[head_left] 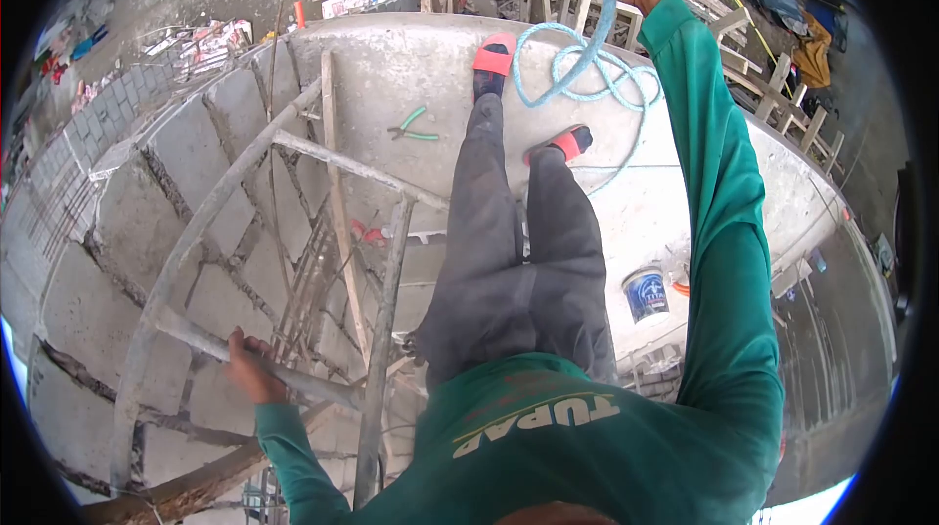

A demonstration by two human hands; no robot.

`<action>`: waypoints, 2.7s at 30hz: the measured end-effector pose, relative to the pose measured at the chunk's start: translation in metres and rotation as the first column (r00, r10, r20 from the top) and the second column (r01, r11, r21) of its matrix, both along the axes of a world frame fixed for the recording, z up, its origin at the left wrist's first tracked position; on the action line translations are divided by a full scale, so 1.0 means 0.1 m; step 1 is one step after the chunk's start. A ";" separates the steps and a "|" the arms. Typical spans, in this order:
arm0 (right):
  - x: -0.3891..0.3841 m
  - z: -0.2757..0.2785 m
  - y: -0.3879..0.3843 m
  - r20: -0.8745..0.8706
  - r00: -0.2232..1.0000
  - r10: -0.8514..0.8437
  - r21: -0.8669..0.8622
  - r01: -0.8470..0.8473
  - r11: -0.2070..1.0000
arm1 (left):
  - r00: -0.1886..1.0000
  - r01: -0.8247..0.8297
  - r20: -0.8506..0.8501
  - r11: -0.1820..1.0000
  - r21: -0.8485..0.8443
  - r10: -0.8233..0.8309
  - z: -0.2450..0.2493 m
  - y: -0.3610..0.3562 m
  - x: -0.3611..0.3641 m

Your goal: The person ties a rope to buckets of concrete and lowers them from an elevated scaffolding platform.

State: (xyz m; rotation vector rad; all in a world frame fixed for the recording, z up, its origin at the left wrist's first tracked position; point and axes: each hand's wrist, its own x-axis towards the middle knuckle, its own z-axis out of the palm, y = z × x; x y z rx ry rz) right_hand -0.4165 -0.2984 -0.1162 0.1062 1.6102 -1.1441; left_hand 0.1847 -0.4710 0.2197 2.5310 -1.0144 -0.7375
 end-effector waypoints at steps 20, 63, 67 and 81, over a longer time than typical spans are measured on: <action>1.61 -1.39 0.89 0.408 0.839 -0.361 0.132 0.337 0.932 | 0.998 0.015 0.067 0.998 0.064 -0.020 -0.01 0.07 -0.26; -0.38 1.14 -0.25 0.154 0.889 -0.431 -0.358 0.457 0.814 | 0.998 -0.010 0.064 0.999 0.038 0.008 0.05 0.01 -0.11; -0.47 1.52 -0.44 0.090 0.910 -0.404 -0.409 0.404 0.819 | 1.000 -0.013 0.022 0.999 0.035 0.012 0.05 0.01 -0.07; -0.71 1.88 -1.04 0.004 0.884 -0.467 -0.489 0.409 0.771 | 0.998 0.015 0.064 1.000 0.017 -0.016 0.05 0.02 -0.19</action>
